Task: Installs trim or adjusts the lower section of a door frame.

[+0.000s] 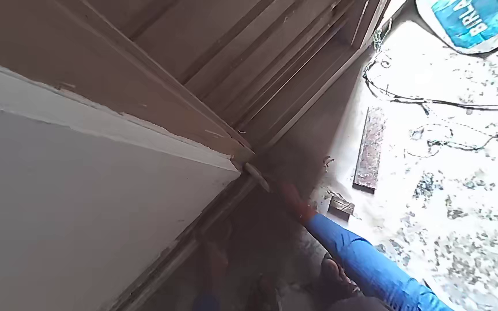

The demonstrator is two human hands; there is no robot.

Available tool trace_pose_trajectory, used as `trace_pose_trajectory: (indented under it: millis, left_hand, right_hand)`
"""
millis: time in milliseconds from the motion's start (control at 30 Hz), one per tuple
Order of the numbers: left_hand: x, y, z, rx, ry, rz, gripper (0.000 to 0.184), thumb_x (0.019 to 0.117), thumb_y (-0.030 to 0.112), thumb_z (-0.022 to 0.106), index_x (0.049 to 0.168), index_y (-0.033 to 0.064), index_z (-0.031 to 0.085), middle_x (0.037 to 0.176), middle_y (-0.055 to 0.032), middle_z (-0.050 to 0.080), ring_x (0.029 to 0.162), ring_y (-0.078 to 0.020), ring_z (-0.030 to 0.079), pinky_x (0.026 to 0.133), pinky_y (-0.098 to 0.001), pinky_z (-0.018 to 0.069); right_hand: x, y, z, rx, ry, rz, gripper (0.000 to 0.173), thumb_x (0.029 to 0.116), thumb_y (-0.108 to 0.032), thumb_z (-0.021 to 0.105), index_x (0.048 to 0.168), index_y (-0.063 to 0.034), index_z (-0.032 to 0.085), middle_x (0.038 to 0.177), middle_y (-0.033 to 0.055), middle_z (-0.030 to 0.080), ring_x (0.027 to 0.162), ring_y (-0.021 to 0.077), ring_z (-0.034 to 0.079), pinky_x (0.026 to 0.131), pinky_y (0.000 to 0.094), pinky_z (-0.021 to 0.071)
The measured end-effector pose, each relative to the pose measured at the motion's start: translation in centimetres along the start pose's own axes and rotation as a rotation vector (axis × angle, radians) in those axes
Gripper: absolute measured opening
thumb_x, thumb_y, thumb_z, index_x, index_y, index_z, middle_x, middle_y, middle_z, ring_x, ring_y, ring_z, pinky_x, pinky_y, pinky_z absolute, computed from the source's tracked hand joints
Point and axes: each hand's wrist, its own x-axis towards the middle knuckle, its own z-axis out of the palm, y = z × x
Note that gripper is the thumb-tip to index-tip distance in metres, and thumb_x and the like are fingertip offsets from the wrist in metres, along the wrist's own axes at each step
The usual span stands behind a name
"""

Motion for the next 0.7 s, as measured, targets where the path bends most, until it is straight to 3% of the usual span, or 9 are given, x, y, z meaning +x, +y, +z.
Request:
trace_pose_trajectory:
  millis: [67, 133, 267, 333, 367, 400, 500, 633, 700]
  left_hand:
    - [-0.4, 0.5, 0.2, 0.022, 0.025, -0.020, 0.069, 0.1077, 0.060, 0.026, 0.155, 0.0107, 0.037, 0.152, -0.0135, 0.050, 0.134, -0.0256, 0.054, 0.107, -0.0505, 0.0495]
    - [-0.3, 0.6, 0.0, 0.033, 0.019, -0.012, 0.070, 0.1067, 0.062, 0.026, 0.154, 0.0111, 0.040, 0.148, -0.0123, 0.054, 0.130, -0.0245, 0.057, 0.104, -0.0493, 0.0522]
    - [0.6, 0.1, 0.1, -0.092, -0.003, -0.047, 0.064, 0.1086, 0.056, 0.029, 0.154, 0.0117, 0.038, 0.142, -0.0145, 0.058, 0.120, -0.0274, 0.065, 0.094, -0.0482, 0.0595]
    - [1.0, 0.4, 0.6, -0.141, 0.036, -0.090, 0.060, 0.1100, 0.051, 0.029, 0.153, 0.0106, 0.037, 0.140, -0.0163, 0.058, 0.117, -0.0285, 0.065, 0.091, -0.0479, 0.0599]
    - [1.1, 0.5, 0.8, -0.156, 0.062, -0.104, 0.060, 0.1102, 0.051, 0.029, 0.153, 0.0101, 0.037, 0.138, -0.0170, 0.059, 0.114, -0.0289, 0.066, 0.089, -0.0479, 0.0604]
    - [1.2, 0.6, 1.0, -0.180, 0.083, -0.120, 0.060, 0.1103, 0.051, 0.028, 0.152, 0.0094, 0.037, 0.135, -0.0181, 0.060, 0.111, -0.0299, 0.068, 0.088, -0.0483, 0.0610]
    - [1.4, 0.9, 1.7, -0.229, 0.126, -0.158, 0.062, 0.1100, 0.053, 0.025, 0.149, 0.0066, 0.037, 0.127, -0.0195, 0.062, 0.103, -0.0305, 0.071, 0.084, -0.0473, 0.0618]
    - [1.5, 0.8, 1.6, -0.228, 0.111, -0.142, 0.062, 0.1104, 0.052, 0.023, 0.146, 0.0039, 0.040, 0.122, -0.0178, 0.065, 0.100, -0.0274, 0.071, 0.084, -0.0448, 0.0623]
    - [1.5, 0.7, 1.4, -0.224, 0.121, -0.146, 0.062, 0.1106, 0.052, 0.024, 0.145, 0.0025, 0.041, 0.120, -0.0176, 0.067, 0.099, -0.0276, 0.072, 0.084, -0.0446, 0.0626]
  right_hand:
    - [0.0, -0.1, -0.9, -0.015, -0.042, 0.032, 0.049, 0.1048, -0.035, 0.055, 0.151, -0.0172, 0.052, 0.121, 0.0188, 0.071, 0.106, 0.0390, 0.070, 0.090, 0.0581, 0.0557]
    - [0.2, 0.5, -2.4, 0.010, 0.014, 0.074, 0.046, 0.1047, -0.040, 0.054, 0.140, -0.0120, 0.060, 0.116, 0.0187, 0.071, 0.105, 0.0377, 0.070, 0.090, 0.0572, 0.0556]
    - [1.2, 2.2, -6.2, -0.088, 0.193, -0.041, 0.035, 0.1038, -0.033, 0.055, 0.127, -0.0092, 0.068, 0.095, 0.0166, 0.074, 0.086, 0.0371, 0.072, 0.076, 0.0577, 0.0567]
    - [2.4, 2.3, -7.7, -0.163, 0.307, -0.196, 0.024, 0.1018, -0.027, 0.057, 0.110, -0.0085, 0.070, 0.080, 0.0127, 0.070, 0.071, 0.0338, 0.071, 0.060, 0.0540, 0.0549]
    - [2.9, 2.1, -8.2, -0.186, 0.360, -0.285, 0.018, 0.0998, -0.023, 0.060, 0.106, -0.0094, 0.070, 0.080, 0.0099, 0.068, 0.070, 0.0304, 0.069, 0.056, 0.0504, 0.0544]
    - [3.4, 1.6, -8.7, -0.201, 0.371, -0.350, 0.016, 0.0990, -0.020, 0.062, 0.108, -0.0112, 0.071, 0.088, 0.0080, 0.069, 0.076, 0.0278, 0.070, 0.059, 0.0477, 0.0558]
    - [4.5, -0.6, -9.2, -0.244, 0.352, -0.456, 0.030, 0.0972, -0.023, 0.064, 0.126, -0.0178, 0.069, 0.106, 0.0067, 0.072, 0.090, 0.0261, 0.071, 0.067, 0.0465, 0.0578]
    - [3.7, -2.8, -10.3, -0.262, 0.374, -0.479, 0.025, 0.0983, -0.027, 0.063, 0.121, -0.0172, 0.067, 0.108, 0.0042, 0.071, 0.089, 0.0234, 0.070, 0.063, 0.0429, 0.0574]
    - [2.5, -3.6, -11.1, -0.244, 0.436, -0.408, 0.023, 0.1003, -0.028, 0.060, 0.119, -0.0177, 0.068, 0.099, 0.0017, 0.072, 0.079, 0.0211, 0.071, 0.055, 0.0414, 0.0552]
